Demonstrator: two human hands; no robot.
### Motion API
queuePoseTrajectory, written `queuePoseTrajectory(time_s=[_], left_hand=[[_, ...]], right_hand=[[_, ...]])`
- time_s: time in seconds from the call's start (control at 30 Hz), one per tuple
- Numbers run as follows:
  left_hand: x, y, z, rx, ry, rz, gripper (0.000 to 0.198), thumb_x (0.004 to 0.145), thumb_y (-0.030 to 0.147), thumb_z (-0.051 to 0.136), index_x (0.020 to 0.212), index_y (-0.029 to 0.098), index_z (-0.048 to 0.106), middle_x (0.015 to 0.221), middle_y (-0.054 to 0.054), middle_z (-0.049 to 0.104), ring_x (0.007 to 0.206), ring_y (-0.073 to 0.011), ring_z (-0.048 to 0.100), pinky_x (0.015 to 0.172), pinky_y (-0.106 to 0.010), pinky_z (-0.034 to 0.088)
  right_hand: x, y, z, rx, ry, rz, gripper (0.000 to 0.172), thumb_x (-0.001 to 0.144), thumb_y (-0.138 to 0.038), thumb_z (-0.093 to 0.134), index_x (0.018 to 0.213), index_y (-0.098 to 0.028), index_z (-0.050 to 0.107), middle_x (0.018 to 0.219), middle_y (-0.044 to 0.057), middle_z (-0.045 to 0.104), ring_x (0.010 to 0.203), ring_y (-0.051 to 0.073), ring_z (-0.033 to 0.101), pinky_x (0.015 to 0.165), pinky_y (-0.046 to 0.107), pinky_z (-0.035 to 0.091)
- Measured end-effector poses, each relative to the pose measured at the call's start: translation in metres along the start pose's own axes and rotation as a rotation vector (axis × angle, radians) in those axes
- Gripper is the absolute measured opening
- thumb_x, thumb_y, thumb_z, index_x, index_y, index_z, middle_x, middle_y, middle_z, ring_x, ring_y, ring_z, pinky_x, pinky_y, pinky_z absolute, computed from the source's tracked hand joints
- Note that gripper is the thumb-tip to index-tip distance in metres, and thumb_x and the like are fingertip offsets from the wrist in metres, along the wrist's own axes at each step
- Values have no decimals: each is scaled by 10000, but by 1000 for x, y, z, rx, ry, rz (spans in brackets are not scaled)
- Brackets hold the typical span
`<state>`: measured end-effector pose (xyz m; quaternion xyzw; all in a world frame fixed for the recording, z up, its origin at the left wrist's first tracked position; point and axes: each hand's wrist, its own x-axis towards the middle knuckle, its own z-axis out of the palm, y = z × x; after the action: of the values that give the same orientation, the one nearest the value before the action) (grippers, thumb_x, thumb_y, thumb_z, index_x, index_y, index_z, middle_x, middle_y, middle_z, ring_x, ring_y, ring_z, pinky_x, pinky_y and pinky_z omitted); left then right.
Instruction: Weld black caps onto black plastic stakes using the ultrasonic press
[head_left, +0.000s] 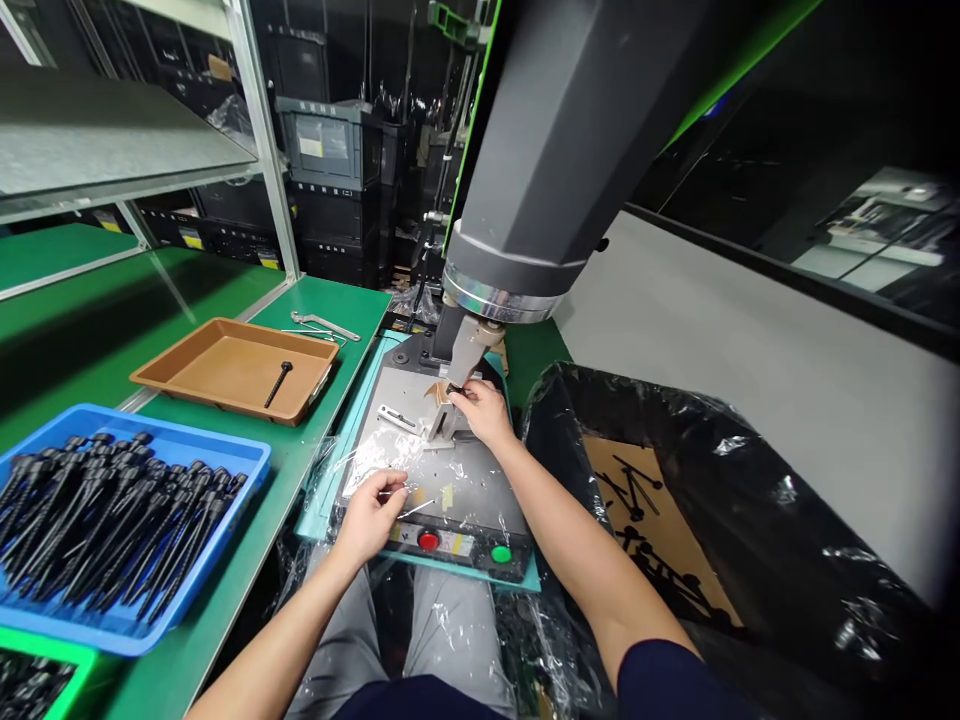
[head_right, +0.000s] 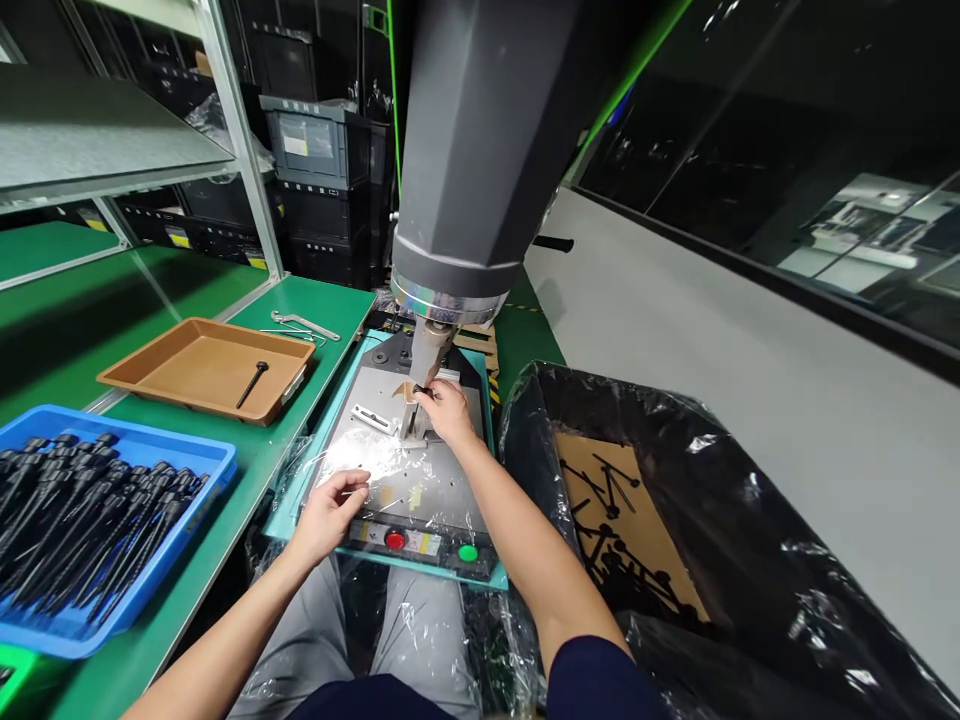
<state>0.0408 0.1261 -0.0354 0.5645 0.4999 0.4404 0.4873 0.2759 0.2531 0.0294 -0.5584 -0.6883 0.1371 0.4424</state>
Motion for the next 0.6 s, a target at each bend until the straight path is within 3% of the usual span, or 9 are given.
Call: queuePoseTrajectory(time_s=[0.17,0.47,0.6], left_hand=[[-5,-4,-5,-24,9,-12,283,786,371,646,979,175,710,997,-87,712,928,-224,658,879,-383,509],[-14,-8,-13,-6,-17,-47,295,798,406,641,975,182,714,1025,-91,726,927,-232,667,863,-389,518],[-21,-6,-29,60,41,-30,290,805,410,636,974,189,718,1024,-85,726,943,-233,664,874,-378,511]], right_hand=[[1,5,-9,-13,-68,-178,217,890,-333,518,852,-245,713,971,55,721,1038,243,603,943,399,457],[4,6,-4,26,-64,-36,200,842,-366,582,829,-222,720,927,68,718,975,246,637,829,367,515],[-9,8,-12,70,-6,-6,293,891,-341,503,1061,-207,700,1120,73,698,1049,231,633,926,373,488]])
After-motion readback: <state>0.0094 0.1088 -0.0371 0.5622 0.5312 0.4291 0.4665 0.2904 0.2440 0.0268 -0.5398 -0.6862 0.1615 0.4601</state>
